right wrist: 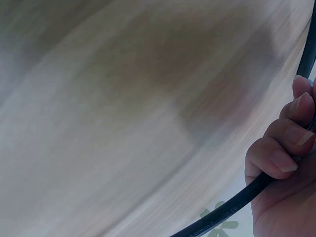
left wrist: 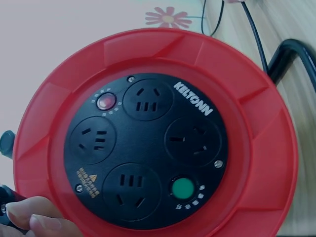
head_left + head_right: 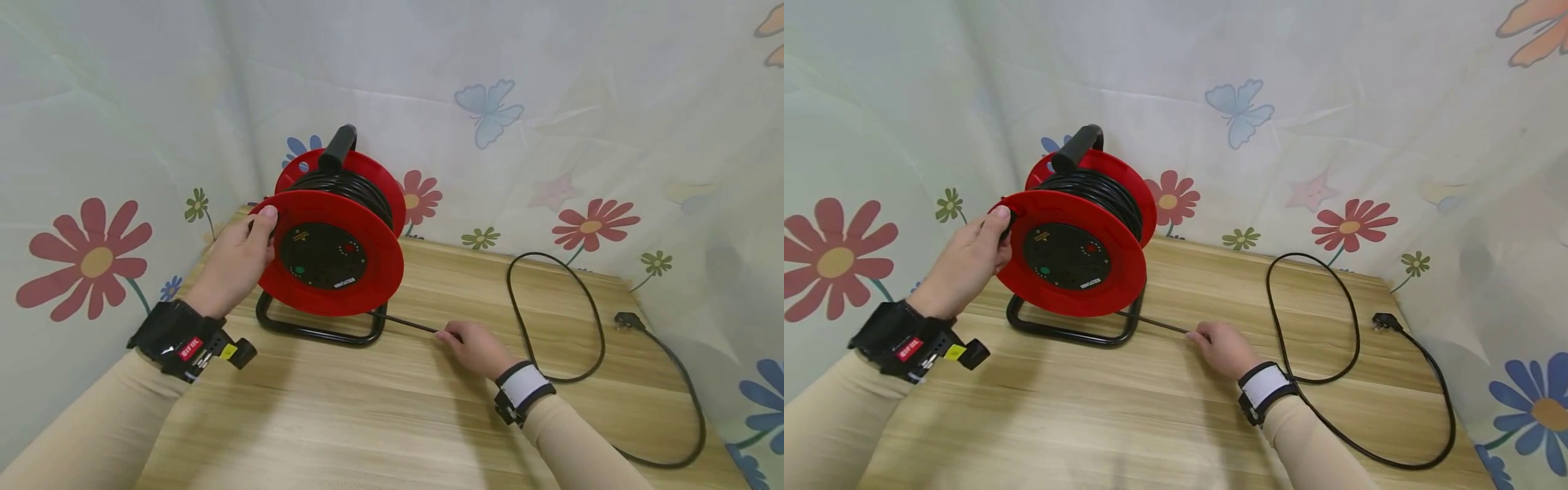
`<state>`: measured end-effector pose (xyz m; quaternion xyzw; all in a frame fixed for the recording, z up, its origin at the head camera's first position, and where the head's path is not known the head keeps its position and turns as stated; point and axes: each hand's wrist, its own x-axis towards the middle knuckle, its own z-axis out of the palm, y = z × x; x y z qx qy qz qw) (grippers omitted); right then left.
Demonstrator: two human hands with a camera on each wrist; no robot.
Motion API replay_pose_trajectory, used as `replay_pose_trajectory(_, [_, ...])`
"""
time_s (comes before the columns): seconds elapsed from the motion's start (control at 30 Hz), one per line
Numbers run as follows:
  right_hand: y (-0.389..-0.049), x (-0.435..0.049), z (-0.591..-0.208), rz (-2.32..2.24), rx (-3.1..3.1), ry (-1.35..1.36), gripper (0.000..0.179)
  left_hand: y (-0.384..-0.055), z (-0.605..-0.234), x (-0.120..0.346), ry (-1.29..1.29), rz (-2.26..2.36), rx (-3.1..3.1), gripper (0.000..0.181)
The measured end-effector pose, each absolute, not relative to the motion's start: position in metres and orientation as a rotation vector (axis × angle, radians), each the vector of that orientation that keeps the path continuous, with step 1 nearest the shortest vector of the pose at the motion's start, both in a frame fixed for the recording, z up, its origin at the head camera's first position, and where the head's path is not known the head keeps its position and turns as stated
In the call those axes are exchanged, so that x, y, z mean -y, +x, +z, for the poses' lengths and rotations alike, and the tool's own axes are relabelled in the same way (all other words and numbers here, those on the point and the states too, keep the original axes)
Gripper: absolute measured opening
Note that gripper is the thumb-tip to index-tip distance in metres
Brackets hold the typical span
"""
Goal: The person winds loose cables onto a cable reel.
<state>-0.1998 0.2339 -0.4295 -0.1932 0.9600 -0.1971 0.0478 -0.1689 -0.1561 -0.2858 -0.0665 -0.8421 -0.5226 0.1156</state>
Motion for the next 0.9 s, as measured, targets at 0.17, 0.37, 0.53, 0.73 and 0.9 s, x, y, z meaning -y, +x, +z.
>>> replay_pose_trajectory(0.17, [-0.2, -0.228, -0.427, -0.581, -2.937, -0.591, 0.029, -0.167, -0.28, 0.154, -0.2, -1.414, 2.529, 0.058])
replay_pose_trajectory(0.37, [-0.202, -0.222, -0.427, -0.574, -2.938, -0.623, 0.03, -0.168, -0.273, 0.15, -0.176, -1.3, 2.61, 0.064])
replay_pose_trajectory(0.53, [-0.204, -0.218, -0.429, -0.567, -2.948, -0.649, 0.03, -0.169, -0.27, 0.147, -0.204, -1.316, 2.644, 0.066])
replay_pose_trajectory(0.73, [-0.205, -0.213, -0.432, -0.563, -2.961, -0.69, 0.028, -0.168, -0.269, 0.143, -0.163, -1.28, 2.657, 0.065])
replay_pose_trajectory(0.9, [-0.21, -0.212, -0.436, -0.563, -2.946, -0.663, 0.029, -0.168, -0.269, 0.14, -0.148, -1.249, 2.665, 0.063])
